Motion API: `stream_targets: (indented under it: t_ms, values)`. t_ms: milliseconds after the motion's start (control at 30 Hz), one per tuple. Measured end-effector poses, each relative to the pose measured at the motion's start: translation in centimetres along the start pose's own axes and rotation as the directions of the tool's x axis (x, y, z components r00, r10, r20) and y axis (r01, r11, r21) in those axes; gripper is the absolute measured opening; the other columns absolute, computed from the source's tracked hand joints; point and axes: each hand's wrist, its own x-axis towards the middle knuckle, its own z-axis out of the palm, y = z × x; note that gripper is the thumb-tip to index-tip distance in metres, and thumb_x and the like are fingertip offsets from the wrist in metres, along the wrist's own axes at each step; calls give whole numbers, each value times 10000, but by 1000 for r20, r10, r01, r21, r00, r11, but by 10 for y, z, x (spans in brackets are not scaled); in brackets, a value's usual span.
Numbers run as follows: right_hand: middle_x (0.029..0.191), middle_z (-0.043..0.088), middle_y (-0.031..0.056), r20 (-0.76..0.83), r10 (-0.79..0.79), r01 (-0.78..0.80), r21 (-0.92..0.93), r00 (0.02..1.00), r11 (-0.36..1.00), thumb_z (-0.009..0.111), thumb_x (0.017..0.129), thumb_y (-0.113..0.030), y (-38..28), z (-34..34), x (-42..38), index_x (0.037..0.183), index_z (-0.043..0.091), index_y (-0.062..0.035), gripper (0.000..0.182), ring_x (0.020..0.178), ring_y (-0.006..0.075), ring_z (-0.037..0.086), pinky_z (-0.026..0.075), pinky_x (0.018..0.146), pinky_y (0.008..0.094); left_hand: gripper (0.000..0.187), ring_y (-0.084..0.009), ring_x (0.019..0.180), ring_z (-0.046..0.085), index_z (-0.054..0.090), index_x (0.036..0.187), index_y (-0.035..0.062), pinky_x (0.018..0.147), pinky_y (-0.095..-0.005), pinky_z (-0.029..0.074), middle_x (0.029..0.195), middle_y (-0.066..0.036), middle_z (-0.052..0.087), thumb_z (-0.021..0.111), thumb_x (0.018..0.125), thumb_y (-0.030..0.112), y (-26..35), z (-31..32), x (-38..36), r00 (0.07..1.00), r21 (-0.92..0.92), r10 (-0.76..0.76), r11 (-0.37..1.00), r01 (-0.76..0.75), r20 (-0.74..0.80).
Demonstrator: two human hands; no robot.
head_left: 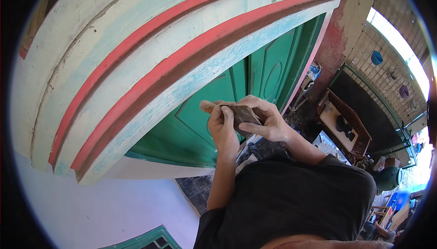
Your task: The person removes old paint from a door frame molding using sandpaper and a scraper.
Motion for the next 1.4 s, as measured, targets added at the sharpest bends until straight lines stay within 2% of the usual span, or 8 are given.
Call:
stream_targets:
  t_ms: [233, 667, 833, 933, 1000, 1067, 1167, 1400]
  values:
    - [1234, 596, 143, 43, -198, 195, -462, 979, 865, 660, 933, 88, -12, -1, 2, 1278, 645, -30, 366, 1112, 256, 636, 509, 920, 342, 240, -88, 960, 539, 632, 1222, 38, 920, -294, 466, 1068, -6, 556, 582, 1093, 235, -13, -6, 6, 983, -21, -144, 989, 147, 112]
    - [1198, 648, 54, 59, 269, -274, 134, 961, 952, 574, 1058, -43, 8, -24, -16, 1339, 558, -28, 283, 993, 76, 570, 470, 814, 251, 125, -164, 1117, 447, 686, 861, 6, 948, -371, 417, 1111, -2, 414, 656, 982, 20, -34, -32, 18, 965, 51, 12, 998, -26, 264]
    - [1256, 659, 90, -44, 170, -175, -156, 984, 972, 618, 1024, -35, -11, -39, -1, 1269, 640, -35, 245, 1156, 151, 616, 500, 965, 284, 196, -164, 1101, 448, 659, 841, 3, 976, -364, 403, 1097, -10, 399, 606, 1025, 45, -35, -39, 18, 992, 53, -92, 995, 87, 91]
    - [1258, 678, 109, -131, -212, 82, -637, 968, 766, 683, 981, -56, -42, -72, 31, 1227, 721, -88, 251, 1151, 187, 646, 553, 918, 320, 211, -146, 1104, 417, 720, 860, -43, 992, -314, 372, 1028, -11, 342, 597, 1019, 20, -26, -41, 18, 992, 253, -8, 967, -24, 126]
    - [1170, 737, 64, -352, -321, -72, -765, 879, 641, 756, 925, -79, -81, -84, 57, 1199, 750, -103, 276, 921, 171, 674, 523, 808, 313, 218, -168, 1063, 413, 747, 864, -28, 941, -329, 382, 980, -14, 327, 585, 1006, 11, -21, -38, 15, 968, 332, -19, 941, -66, 248]
    - [1040, 775, 73, -174, -637, 4, -964, 751, 267, 775, 910, -170, -96, -117, 92, 1152, 772, -97, 253, 896, 240, 683, 510, 852, 366, 189, -173, 1033, 410, 754, 872, -22, 919, -333, 386, 969, -14, 330, 601, 982, -3, -21, -36, 12, 949, 365, 5, 922, -126, 315]
    - [949, 781, 82, -1, -621, -50, -997, 784, -61, 760, 912, -270, -101, -147, 124, 1075, 792, -81, 251, 920, 300, 672, 501, 908, 409, 97, -183, 952, 396, 760, 875, -6, 867, -330, 391, 964, -19, 330, 671, 905, -28, -29, -31, 6, 922, 373, 57, 904, -210, 382]
    - [1131, 762, 133, -7, -464, -84, -986, 886, -146, 763, 911, -277, -81, -176, 139, 1042, 805, -47, 269, 1171, 309, 648, 494, 1040, 416, 24, -156, 885, 412, 757, 878, 13, 749, -287, 368, 928, -20, 317, 747, 872, -7, -33, -33, -5, 930, 403, -49, 909, -110, 364]
